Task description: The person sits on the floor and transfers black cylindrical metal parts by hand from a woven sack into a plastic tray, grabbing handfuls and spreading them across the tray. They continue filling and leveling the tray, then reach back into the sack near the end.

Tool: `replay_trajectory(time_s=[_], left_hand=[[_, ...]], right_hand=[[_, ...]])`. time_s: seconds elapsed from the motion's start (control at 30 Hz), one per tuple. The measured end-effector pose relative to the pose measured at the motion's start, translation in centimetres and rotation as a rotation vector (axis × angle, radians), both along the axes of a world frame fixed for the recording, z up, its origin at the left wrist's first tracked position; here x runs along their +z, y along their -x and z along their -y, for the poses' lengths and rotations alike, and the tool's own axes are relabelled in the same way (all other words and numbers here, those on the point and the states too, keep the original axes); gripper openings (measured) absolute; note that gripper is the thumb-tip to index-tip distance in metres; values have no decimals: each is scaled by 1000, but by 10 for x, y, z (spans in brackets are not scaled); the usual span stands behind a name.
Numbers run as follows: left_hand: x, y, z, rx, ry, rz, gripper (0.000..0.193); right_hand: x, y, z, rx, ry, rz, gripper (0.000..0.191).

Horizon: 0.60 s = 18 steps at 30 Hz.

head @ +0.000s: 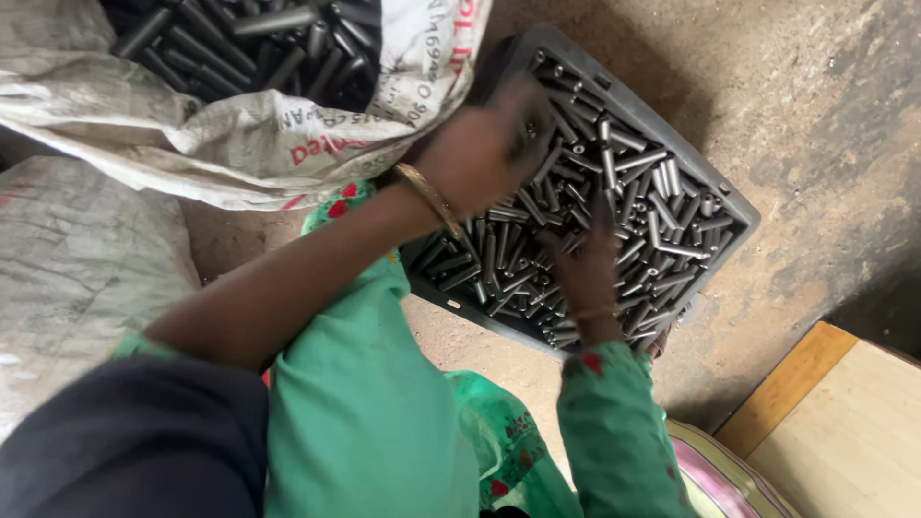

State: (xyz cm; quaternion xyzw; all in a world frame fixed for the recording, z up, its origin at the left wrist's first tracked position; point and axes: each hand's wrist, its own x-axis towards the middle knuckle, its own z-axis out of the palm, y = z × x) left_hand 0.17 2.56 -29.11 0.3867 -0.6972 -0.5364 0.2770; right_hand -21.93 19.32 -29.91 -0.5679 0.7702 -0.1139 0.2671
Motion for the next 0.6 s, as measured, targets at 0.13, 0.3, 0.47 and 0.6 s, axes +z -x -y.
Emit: replay_trajectory(time_s=[0.13,0.3,0.47,0.6], left_hand=[[-14,38,-19,-459,258,419,42],[-37,73,-11,-387,421,614,23],[-42,94,-6,-463,361,900,40],[-35,98,-10,-529,386,993,56]], right_hand=[[-29,-18,7,157,-59,-457,120],[-23,-34,5,-51,-251,-334,116],[-39,-38,-14,-177,-14,-275,62],[-59,-12,-27,-300,55,25,54]])
